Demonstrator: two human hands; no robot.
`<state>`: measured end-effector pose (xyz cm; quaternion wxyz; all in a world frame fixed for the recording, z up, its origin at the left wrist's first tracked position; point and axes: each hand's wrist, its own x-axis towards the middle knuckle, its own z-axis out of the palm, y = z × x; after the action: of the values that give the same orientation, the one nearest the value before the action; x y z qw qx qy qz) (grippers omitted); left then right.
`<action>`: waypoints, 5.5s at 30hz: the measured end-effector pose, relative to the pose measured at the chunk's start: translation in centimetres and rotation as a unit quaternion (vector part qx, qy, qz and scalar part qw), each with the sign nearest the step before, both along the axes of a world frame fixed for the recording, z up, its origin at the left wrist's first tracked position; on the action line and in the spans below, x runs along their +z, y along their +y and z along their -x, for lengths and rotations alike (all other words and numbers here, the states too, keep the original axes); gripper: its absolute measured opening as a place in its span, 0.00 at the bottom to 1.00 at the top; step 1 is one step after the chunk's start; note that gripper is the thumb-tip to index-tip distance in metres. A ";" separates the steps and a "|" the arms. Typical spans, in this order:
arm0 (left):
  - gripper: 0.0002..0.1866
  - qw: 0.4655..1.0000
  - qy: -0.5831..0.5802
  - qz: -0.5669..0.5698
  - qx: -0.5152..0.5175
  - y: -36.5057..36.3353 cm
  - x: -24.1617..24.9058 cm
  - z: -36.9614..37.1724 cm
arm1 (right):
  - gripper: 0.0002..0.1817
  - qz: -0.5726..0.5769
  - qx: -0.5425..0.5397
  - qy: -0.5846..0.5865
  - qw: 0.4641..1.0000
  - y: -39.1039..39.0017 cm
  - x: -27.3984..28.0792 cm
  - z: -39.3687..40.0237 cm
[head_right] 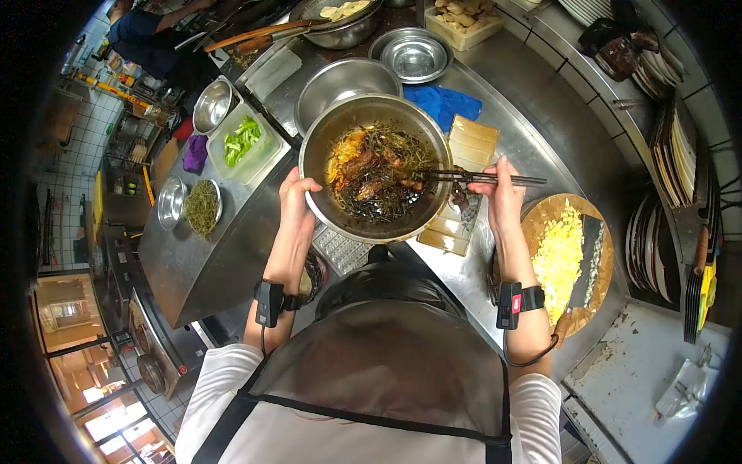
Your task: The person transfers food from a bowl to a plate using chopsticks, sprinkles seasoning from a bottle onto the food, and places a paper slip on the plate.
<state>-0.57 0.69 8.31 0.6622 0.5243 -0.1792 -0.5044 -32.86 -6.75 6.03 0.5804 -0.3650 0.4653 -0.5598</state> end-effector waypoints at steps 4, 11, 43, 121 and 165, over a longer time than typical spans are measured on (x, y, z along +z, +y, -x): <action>0.13 1.000 -0.002 -0.008 0.000 0.1 0.1 0.3 | 0.19 -0.035 -0.025 -0.045 0.998 -0.3 1.0 -0.3; 0.12 1.000 -0.003 0.001 0.002 0.3 -1.6 0.2 | 0.12 0.047 0.039 0.164 0.984 2.4 5.2 -0.4; 0.17 0.998 -0.003 -0.032 0.057 4.2 -1.6 -2.0 | 0.21 0.012 0.029 0.289 0.957 -11.4 -3.5 6.7; 0.18 1.000 0.018 0.007 0.013 1.1 0.7 -5.4 | 0.21 -0.010 -0.229 0.178 0.957 0.8 -3.4 1.6; 0.18 0.998 0.026 -0.010 -0.063 0.0 0.1 -0.3 | 0.08 0.383 0.123 0.522 0.752 7.2 5.8 -6.1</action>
<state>-0.23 0.71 8.42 0.6284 0.5056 -0.1893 -0.5600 -26.80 0.41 11.82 0.1223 -0.8465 0.3934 -0.3372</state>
